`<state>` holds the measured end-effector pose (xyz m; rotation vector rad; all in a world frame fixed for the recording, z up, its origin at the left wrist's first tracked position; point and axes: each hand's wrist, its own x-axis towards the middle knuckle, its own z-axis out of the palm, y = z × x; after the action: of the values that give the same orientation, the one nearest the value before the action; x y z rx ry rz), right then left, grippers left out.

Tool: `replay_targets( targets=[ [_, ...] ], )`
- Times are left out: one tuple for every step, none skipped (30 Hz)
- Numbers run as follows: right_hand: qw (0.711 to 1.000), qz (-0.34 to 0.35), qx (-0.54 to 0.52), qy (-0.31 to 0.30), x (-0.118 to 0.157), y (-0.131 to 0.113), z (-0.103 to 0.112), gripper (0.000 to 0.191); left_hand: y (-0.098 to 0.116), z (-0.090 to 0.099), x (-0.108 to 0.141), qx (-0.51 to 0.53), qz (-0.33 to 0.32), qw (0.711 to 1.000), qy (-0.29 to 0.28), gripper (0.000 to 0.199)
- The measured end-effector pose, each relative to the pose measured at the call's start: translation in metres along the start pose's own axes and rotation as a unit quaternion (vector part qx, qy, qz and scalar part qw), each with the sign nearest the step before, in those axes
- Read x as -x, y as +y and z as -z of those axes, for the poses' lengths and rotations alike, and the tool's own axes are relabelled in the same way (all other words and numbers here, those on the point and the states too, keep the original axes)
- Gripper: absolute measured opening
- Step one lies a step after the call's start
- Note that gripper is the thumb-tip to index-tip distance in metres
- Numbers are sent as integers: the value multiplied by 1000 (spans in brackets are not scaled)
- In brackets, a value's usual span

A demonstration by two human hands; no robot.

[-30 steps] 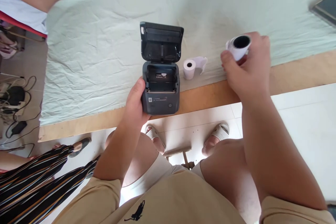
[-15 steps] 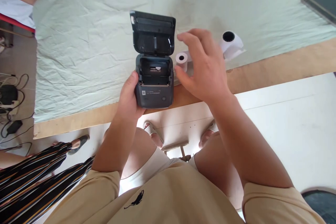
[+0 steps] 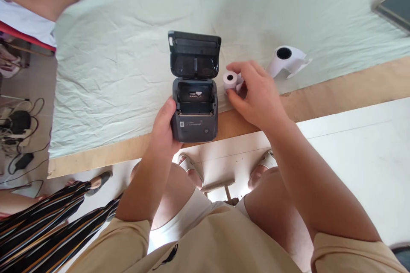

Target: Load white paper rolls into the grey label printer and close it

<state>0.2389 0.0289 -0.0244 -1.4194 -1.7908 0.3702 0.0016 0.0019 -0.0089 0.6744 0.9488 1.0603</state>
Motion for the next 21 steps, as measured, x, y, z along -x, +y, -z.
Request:
replay_targets(
  targets=[
    [1000, 2, 0, -3, 0, 0, 0, 45, 0, 0, 0, -3, -1, 1000, 2, 47],
    [1000, 3, -2, -6, 0, 0, -1, 42, 0, 0, 0, -6, -3, 1000, 4, 47],
    [1000, 4, -4, -8, 0, 1, -1, 40, 0, 0, 0, -7, -6, 1000, 5, 47],
    [1000, 3, -10, -9, 0, 3, -1, 39, -1, 0, 0, -6, -10, 1000, 6, 46],
    [1000, -2, -16, -10, 0, 4, -1, 39, -1, 0, 0, -5, -13, 1000, 8, 45],
    [1000, -11, -22, -9, 1, 5, -1, 39, -2, 0, -1, -5, -15, 1000, 10, 44],
    [999, -20, -28, -2, 1, 5, 0, 41, -2, 0, -1, -4, -15, 1000, 13, 44],
    [999, -28, -37, 15, 2, 3, 1, 45, -2, 1, -1, -5, -14, 1000, 15, 44],
    [998, -32, -47, 40, 2, -1, 2, 49, -2, 1, -1, -5, -12, 1000, 14, 44],
    [996, -32, -58, 68, 3, -6, 4, 52, -2, 1, -1, -5, -11, 1000, 11, 45],
    [993, -23, -69, 93, 4, -14, 6, 55, -2, 1, -1, -6, -11, 1000, 4, 46],
    [990, -4, -84, 114, 5, -24, 7, 56, -1, 1, -1, -8, -13, 1000, -4, 46],
    [987, 21, -100, 126, 7, -35, 8, 55, 0, 1, 0, -12, -17, 1000, -12, 46],
    [985, 49, -110, 126, 7, -45, 8, 53, 1, 1, 0, -17, -22, 999, -18, 45],
    [984, 73, -109, 117, 8, -55, 6, 51, 1, 0, 1, -24, -27, 999, -23, 43],
    [986, 91, -94, 105, 8, -64, 4, 48, 2, 0, 2, -30, -33, 999, -27, 43],
    [988, 101, -70, 89, 8, -70, 0, 45, 3, -1, 3, -34, -38, 998, -30, 42],
    [991, 106, -40, 74, 8, -74, -4, 44, 3, -1, 3, -35, -42, 998, -31, 42],
    [993, 107, -8, 58, 8, -76, -7, 44, 4, -1, 4, -35, -42, 998, -34, 43],
    [993, 108, 21, 51, 7, -76, -11, 41, 4, -1, 4, -34, -41, 998, -35, 44],
    [992, 110, 43, 49, 6, -74, -13, 36, 4, -1, 4, -33, -38, 998, -37, 45]
  ],
)
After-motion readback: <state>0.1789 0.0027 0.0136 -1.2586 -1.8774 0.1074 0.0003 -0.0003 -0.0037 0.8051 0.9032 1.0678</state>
